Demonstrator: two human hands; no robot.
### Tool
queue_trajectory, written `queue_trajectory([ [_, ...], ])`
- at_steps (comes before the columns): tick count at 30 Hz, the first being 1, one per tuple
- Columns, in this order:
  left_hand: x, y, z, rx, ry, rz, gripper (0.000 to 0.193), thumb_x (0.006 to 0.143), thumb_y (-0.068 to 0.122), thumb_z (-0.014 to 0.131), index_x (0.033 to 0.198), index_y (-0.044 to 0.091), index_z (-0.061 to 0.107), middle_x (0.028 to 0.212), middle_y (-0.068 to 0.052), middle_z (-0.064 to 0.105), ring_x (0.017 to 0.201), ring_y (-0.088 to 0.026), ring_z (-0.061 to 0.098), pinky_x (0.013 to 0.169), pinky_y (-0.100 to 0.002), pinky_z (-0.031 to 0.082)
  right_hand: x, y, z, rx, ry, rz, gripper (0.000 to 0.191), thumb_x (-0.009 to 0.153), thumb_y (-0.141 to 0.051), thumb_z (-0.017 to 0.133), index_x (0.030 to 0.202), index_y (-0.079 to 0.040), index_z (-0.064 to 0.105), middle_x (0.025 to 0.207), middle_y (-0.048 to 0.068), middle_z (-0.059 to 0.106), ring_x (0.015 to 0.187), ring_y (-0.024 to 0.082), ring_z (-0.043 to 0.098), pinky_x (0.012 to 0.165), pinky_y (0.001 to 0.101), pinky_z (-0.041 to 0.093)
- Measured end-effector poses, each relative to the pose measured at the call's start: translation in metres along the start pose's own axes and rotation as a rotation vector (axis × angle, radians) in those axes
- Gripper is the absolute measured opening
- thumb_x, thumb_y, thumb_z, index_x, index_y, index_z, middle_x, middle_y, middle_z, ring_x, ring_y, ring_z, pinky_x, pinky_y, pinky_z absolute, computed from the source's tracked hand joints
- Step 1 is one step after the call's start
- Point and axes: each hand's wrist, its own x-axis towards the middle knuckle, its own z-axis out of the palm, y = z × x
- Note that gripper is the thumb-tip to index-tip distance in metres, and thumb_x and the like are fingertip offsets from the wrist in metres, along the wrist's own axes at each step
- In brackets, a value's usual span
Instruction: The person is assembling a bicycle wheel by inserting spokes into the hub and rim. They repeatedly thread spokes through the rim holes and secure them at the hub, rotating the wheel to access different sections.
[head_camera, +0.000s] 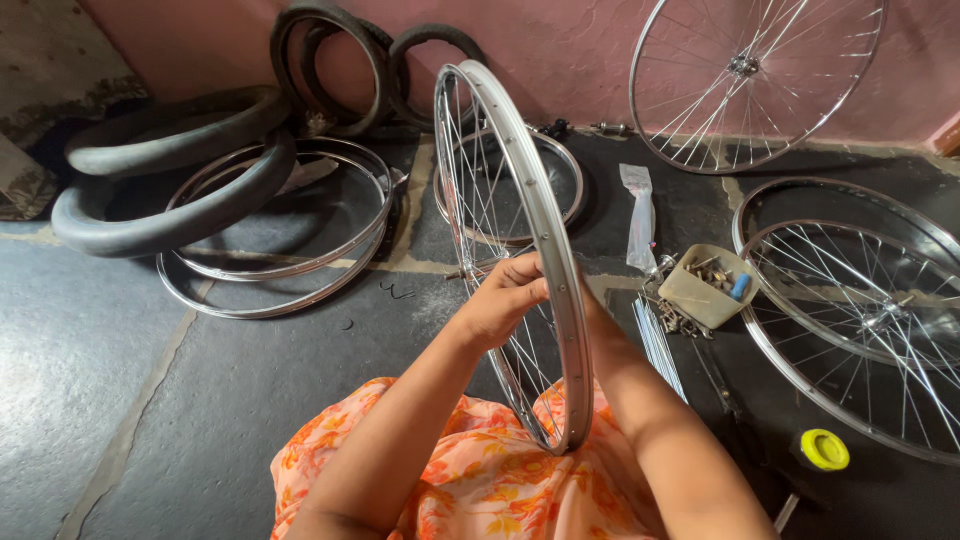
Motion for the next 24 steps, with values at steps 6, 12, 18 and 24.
queue_trajectory([
  [6,0.002,-0.002,-0.003,0.027,-0.044,0.044,0.020,0.102,0.023,0.073,0.111,0.005,0.072,0.102,0.000,0.069,0.100,-0.013,0.063,0.096,-0.032,0.050,0.044,0.052,0.009,-0.119,-0.133,0.058,0.050,0.104,-0.034,0.052,0.142,-0.001,0.051,0.126,0.007,0.062,0.110,0.014,0.061,0.095,0.0294,0.050],
  [12,-0.014,0.001,-0.011,0.073,-0.004,0.000,0.020,0.101,0.018,0.073,0.115,0.004,0.073,0.105,0.001,0.068,0.100,-0.012,0.062,0.096,-0.032,0.050,0.047,0.055,0.020,-0.185,-0.130,0.056,0.048,0.105,-0.032,0.052,0.142,-0.001,0.051,0.127,0.008,0.062,0.111,0.014,0.061,0.096,0.0288,0.050],
  [18,-0.027,-0.001,-0.013,0.039,-0.027,-0.083,0.028,0.099,0.017,0.072,0.123,0.002,0.072,0.115,-0.003,0.072,0.107,-0.014,0.065,0.100,-0.034,0.052,0.039,0.059,0.022,-0.240,-0.114,0.047,0.047,0.106,-0.029,0.052,0.143,0.000,0.051,0.129,0.008,0.063,0.111,0.014,0.062,0.096,0.0282,0.050],
  [24,-0.029,0.003,-0.015,-0.030,-0.042,0.011,0.026,0.102,0.020,0.073,0.119,0.001,0.073,0.114,-0.004,0.073,0.106,-0.015,0.066,0.099,-0.034,0.051,0.051,0.047,0.027,-0.283,-0.098,0.034,0.045,0.107,-0.027,0.052,0.143,0.000,0.051,0.130,0.009,0.063,0.112,0.015,0.062,0.096,0.0277,0.050],
])
